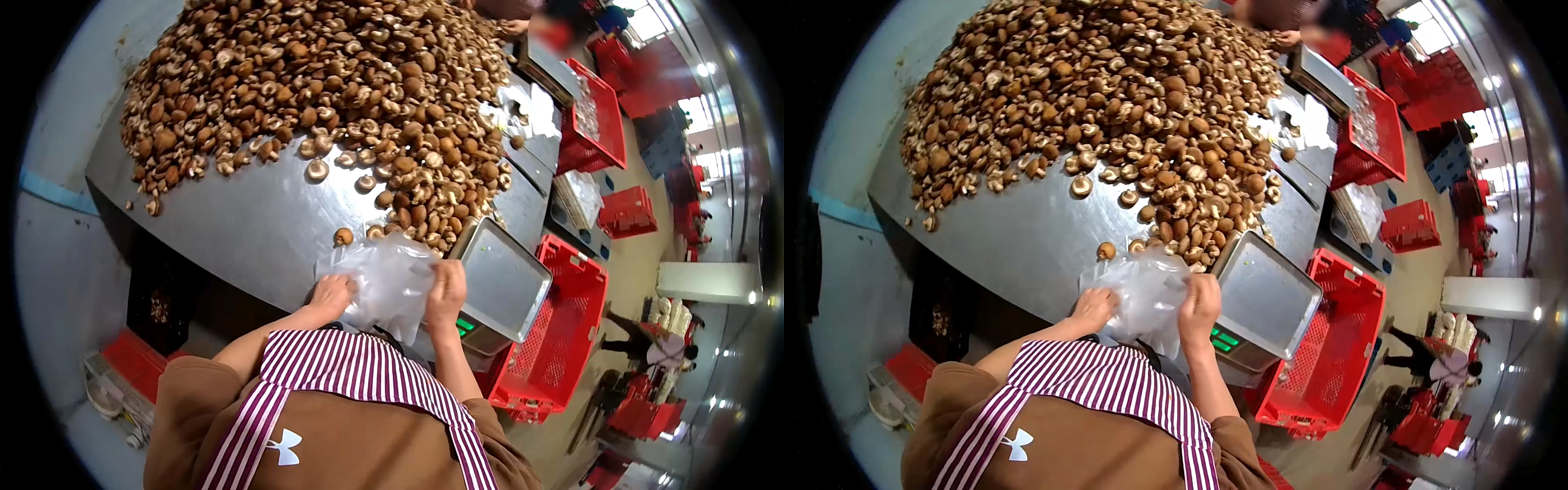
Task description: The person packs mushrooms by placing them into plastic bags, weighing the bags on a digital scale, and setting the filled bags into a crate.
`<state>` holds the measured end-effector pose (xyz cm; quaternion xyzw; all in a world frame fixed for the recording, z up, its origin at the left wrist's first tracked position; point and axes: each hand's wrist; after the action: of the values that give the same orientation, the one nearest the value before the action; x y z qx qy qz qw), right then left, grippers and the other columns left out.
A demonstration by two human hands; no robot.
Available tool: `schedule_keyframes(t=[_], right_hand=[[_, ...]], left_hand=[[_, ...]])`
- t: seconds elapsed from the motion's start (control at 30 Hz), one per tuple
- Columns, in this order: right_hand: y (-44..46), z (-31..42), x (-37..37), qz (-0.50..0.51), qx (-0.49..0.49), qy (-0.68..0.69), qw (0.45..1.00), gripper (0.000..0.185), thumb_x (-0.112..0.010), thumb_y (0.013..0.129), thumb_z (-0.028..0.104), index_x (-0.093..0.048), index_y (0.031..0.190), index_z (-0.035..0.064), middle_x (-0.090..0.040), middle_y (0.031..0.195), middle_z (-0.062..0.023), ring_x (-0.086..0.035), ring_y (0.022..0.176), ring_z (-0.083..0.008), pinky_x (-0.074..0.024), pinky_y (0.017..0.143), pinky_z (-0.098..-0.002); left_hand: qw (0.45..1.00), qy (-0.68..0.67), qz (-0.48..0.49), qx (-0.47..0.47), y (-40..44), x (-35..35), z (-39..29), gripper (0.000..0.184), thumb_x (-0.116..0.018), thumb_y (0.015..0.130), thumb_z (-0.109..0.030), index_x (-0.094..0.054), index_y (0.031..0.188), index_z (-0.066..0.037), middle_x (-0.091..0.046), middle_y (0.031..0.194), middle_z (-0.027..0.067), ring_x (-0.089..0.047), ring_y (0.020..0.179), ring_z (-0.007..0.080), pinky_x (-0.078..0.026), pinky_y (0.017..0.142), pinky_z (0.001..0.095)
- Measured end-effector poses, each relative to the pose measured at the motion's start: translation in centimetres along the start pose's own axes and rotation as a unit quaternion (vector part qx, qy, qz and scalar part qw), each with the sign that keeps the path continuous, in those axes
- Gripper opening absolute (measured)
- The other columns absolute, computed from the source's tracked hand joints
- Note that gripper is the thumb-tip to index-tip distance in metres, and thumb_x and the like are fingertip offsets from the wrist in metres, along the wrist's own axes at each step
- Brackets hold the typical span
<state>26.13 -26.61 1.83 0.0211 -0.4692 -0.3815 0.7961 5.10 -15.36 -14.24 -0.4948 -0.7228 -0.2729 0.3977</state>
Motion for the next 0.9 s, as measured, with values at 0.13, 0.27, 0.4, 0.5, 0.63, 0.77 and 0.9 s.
schedule_keyframes(t=[0.13, 0.27, 0.4, 0.5, 0.63, 0.77, 0.9], right_hand=[[1.7, 0.5, 3.7, -0.195, -0.237, 0.117, 0.944, 0.024, -0.045, 0.105, 0.013, -0.059, 0.089, 0.0010, -0.055, 0.080, -0.0004, -0.047, 0.071, -0.0110, -0.0404, 0.066, -0.0280], [1.5, -2.4, 4.5, -0.218, -0.246, 0.251, 0.911, 0.025, -0.043, 0.107, 0.020, -0.059, 0.094, 0.0055, -0.055, 0.079, -0.0011, -0.052, 0.059, -0.0097, -0.0455, 0.050, -0.0253], [-0.7, -3.1, 4.7, -0.231, -0.270, 0.301, 0.885, 0.025, -0.043, 0.107, 0.020, -0.059, 0.095, 0.0050, -0.056, 0.077, -0.0012, -0.053, 0.058, -0.0100, -0.0458, 0.049, -0.0250], [-1.9, -2.3, 4.8, -0.203, -0.351, 0.375, 0.834, 0.024, -0.043, 0.106, 0.019, -0.060, 0.097, 0.0043, -0.058, 0.077, -0.0021, -0.054, 0.056, -0.0107, -0.0454, 0.049, -0.0253], [-3.7, -4.6, 4.7, -0.222, -0.396, 0.381, 0.805, 0.023, -0.046, 0.105, 0.020, -0.061, 0.098, 0.0042, -0.059, 0.076, -0.0023, -0.055, 0.056, -0.0113, -0.0447, 0.048, -0.0256], [-4.3, -5.3, 5.4, -0.212, -0.406, 0.309, 0.833, 0.025, -0.048, 0.104, 0.019, -0.064, 0.099, 0.0008, -0.064, 0.094, -0.0025, -0.055, 0.089, -0.0128, -0.0442, 0.083, -0.0278], [-5.5, -7.8, 4.4, -0.232, -0.390, 0.334, 0.826, 0.024, -0.050, 0.102, 0.018, -0.065, 0.097, 0.0011, -0.064, 0.091, -0.0023, -0.056, 0.088, -0.0122, -0.0454, 0.083, -0.0285]], left_hand=[[0.992, 0.009, 0.108, 0.071, 0.4, -0.4, 0.3, 0.020, -0.070, 0.081, -0.022, -0.067, 0.095, -0.008, -0.065, 0.099, 0.0123, -0.063, 0.096, 0.0306, -0.046, 0.084, 0.0444], [0.994, 0.003, 0.106, 0.033, 1.8, 2.1, -0.7, 0.017, -0.069, 0.081, -0.018, -0.066, 0.094, -0.007, -0.066, 0.101, 0.0137, -0.065, 0.093, 0.0327, -0.046, 0.084, 0.0460], [0.914, -0.374, 0.023, 0.155, 6.7, 6.5, -3.5, 0.025, -0.068, 0.087, -0.016, -0.067, 0.109, -0.006, -0.067, 0.105, 0.0093, -0.065, 0.089, 0.0209, -0.051, 0.078, 0.0355], [0.736, -0.636, -0.045, 0.229, 9.8, 6.4, -1.9, 0.037, -0.057, 0.095, -0.020, -0.060, 0.129, -0.007, -0.067, 0.117, 0.0053, -0.064, 0.099, 0.0171, -0.051, 0.083, 0.0310], [0.730, -0.658, -0.010, 0.184, 11.8, 7.5, -1.9, 0.042, -0.053, 0.099, -0.031, -0.058, 0.132, -0.007, -0.068, 0.116, 0.0063, -0.065, 0.106, 0.0182, -0.049, 0.087, 0.0334], [0.709, -0.661, 0.184, 0.164, 11.3, 6.2, -4.1, 0.048, -0.051, 0.101, -0.042, -0.058, 0.128, -0.003, -0.070, 0.110, 0.0109, -0.066, 0.102, 0.0207, -0.050, 0.086, 0.0357], [0.578, -0.754, 0.198, 0.241, 11.0, 2.5, -5.3, 0.043, -0.052, 0.100, -0.045, -0.062, 0.116, -0.006, -0.070, 0.102, 0.0134, -0.066, 0.086, 0.0226, -0.051, 0.079, 0.0361]])
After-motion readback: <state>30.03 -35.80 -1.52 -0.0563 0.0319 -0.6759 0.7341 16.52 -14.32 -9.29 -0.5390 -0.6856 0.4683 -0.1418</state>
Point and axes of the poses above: each hand's wrist, its own y-axis towards the middle knuckle, its own x-axis out of the back of the hand, z = x × y
